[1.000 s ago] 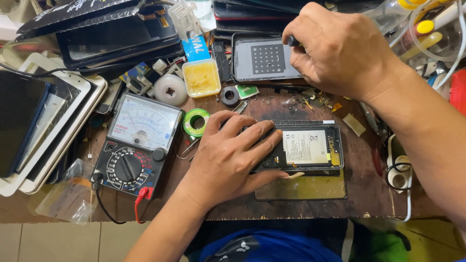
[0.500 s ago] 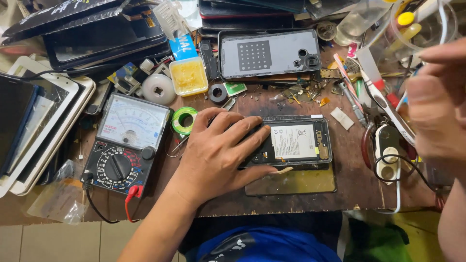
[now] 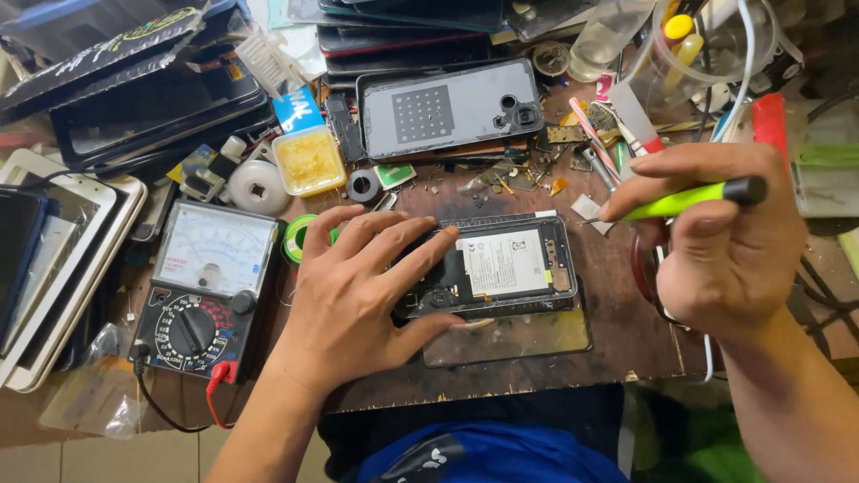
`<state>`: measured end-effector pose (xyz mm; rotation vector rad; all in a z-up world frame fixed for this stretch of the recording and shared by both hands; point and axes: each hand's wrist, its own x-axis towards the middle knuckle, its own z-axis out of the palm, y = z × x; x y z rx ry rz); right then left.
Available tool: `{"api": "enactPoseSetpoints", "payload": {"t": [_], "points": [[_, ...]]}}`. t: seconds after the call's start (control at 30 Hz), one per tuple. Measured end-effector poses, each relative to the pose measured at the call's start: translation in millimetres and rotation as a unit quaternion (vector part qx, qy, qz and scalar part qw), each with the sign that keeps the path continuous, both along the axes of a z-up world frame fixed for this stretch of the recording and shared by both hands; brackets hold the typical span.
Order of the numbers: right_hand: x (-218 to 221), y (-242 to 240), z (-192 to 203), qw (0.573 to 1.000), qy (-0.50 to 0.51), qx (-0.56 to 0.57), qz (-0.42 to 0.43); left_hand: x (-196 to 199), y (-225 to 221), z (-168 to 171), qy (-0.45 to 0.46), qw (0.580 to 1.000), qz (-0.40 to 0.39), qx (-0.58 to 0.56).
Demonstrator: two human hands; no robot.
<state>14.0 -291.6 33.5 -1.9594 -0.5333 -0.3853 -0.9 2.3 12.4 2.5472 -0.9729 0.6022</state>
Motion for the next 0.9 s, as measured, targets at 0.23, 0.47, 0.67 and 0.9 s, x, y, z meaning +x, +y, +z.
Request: {"api": "enactPoseSetpoints", "payload": {"t": [0.23, 0.47, 0.67, 0.9], "points": [[7.5, -2.3, 1.2, 0.995, 0.057, 0.007, 0.077, 1.2, -0.2, -3.5, 0.004, 1.0, 0.004, -0.001], [16.9, -0.6, -17.2, 0.996, -0.03, 0.006, 0.078, 1.9, -0.4, -5.2, 0.003, 1.0, 0.004, -0.015], [18.3, -2.8, -26.0, 0.994, -0.036, -0.005, 0.098, 1.9, -0.3, -5.0, 0.006, 1.0, 0.002, -0.019], [19.6, -3.9, -27.7, 0.995, -0.042, -0.015, 0.091, 2.0, 0.1, -6.3, 0.001, 1.0, 0.002, -0.024]]}}
